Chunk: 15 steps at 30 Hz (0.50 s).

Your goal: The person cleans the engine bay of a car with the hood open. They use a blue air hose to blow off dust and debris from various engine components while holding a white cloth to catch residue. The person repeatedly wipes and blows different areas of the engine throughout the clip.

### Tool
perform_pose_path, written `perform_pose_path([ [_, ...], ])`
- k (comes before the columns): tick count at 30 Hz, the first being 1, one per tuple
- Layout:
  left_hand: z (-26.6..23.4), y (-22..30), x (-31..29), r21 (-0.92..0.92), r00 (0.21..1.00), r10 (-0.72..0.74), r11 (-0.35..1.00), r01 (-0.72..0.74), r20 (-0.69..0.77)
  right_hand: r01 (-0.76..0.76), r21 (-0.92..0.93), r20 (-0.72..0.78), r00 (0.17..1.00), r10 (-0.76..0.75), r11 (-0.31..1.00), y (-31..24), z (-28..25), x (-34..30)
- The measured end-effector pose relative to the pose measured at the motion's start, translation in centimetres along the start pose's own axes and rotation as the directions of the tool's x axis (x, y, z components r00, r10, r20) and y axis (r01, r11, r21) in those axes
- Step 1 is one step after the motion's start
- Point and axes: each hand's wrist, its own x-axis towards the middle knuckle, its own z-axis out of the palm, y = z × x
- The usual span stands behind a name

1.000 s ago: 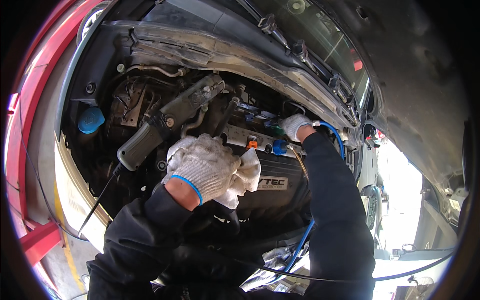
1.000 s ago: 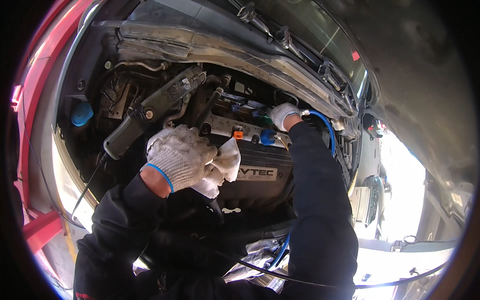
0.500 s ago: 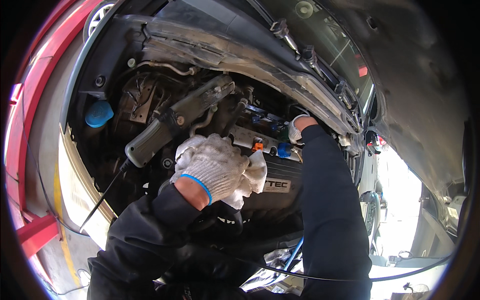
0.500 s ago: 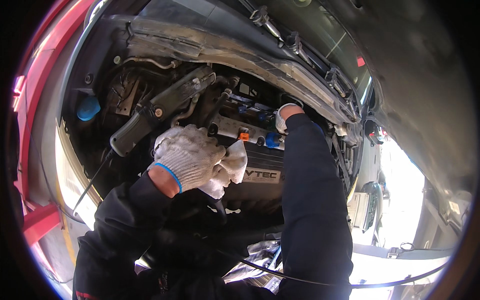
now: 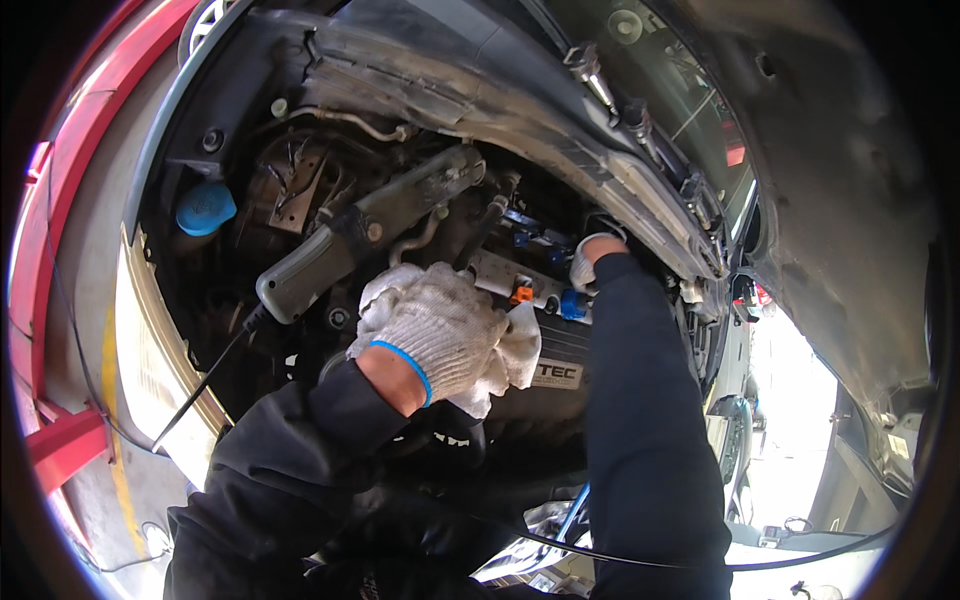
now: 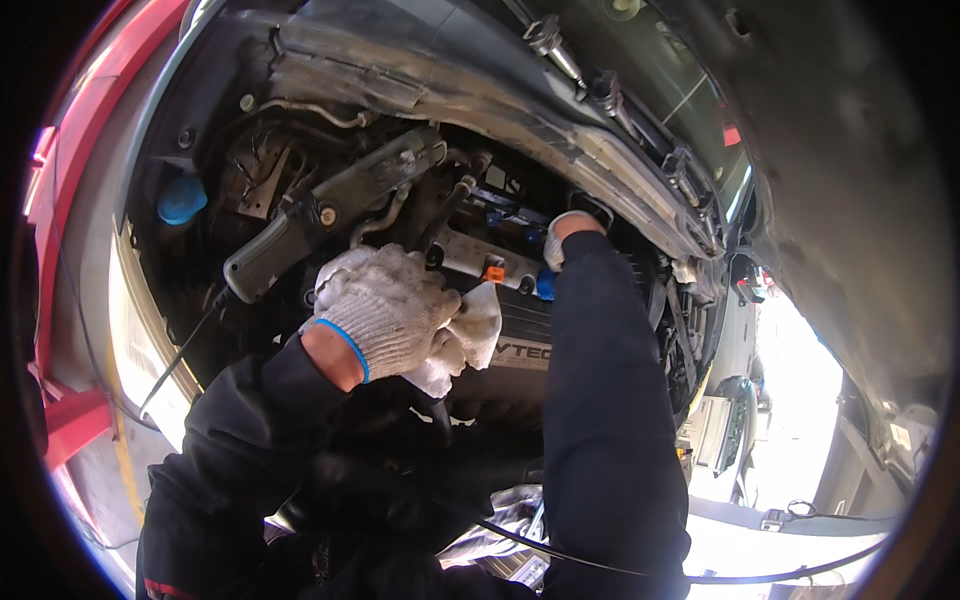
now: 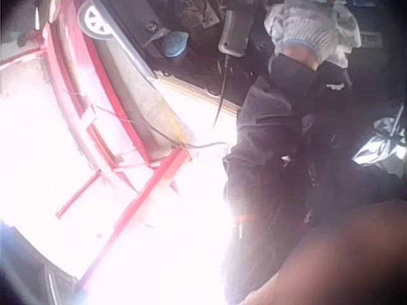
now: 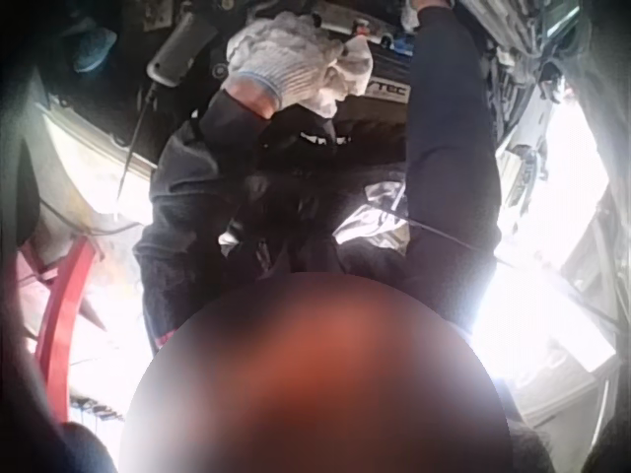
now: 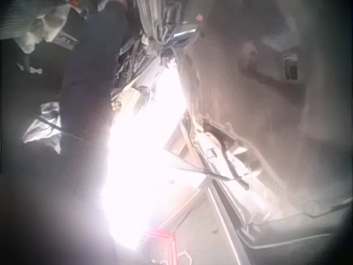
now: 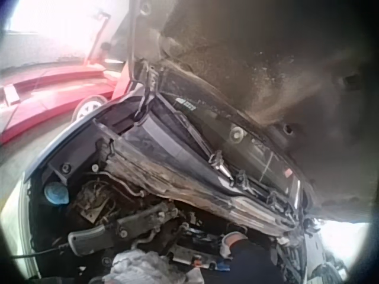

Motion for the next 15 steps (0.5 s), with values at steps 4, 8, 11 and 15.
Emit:
perform_pose_path([
  [4, -0.5, 0.0, -0.5, 0.018, 0.998, 0.065, 0.998, -0.065, -0.022, -0.020, 0.010, 0.028, 0.999, 0.019, 1.000, -0.8, -0.7, 0.2],
  [8, -0.9, 0.2, -0.3, -0.036, 0.999, -0.039, 0.999, 0.040, 0.031, -0.066, 0.026, 0.096, 0.993, 0.064, 0.997, 1.3, -2.7, -1.6],
  [11, -0.9, 0.2, -0.6, 0.027, 0.999, 0.030, 0.999, -0.030, -0.037, -0.157, 0.039, 0.202, 0.969, 0.146, 0.987, 4.6, -4.5, -5.0],
  [15, -0.7, 0.2, -0.7, 0.065, 0.997, 0.046, 0.997, -0.042, -0.056, -0.220, 0.047, 0.276, 0.940, 0.199, 0.974, 7.2, -6.2, -8.9],
])
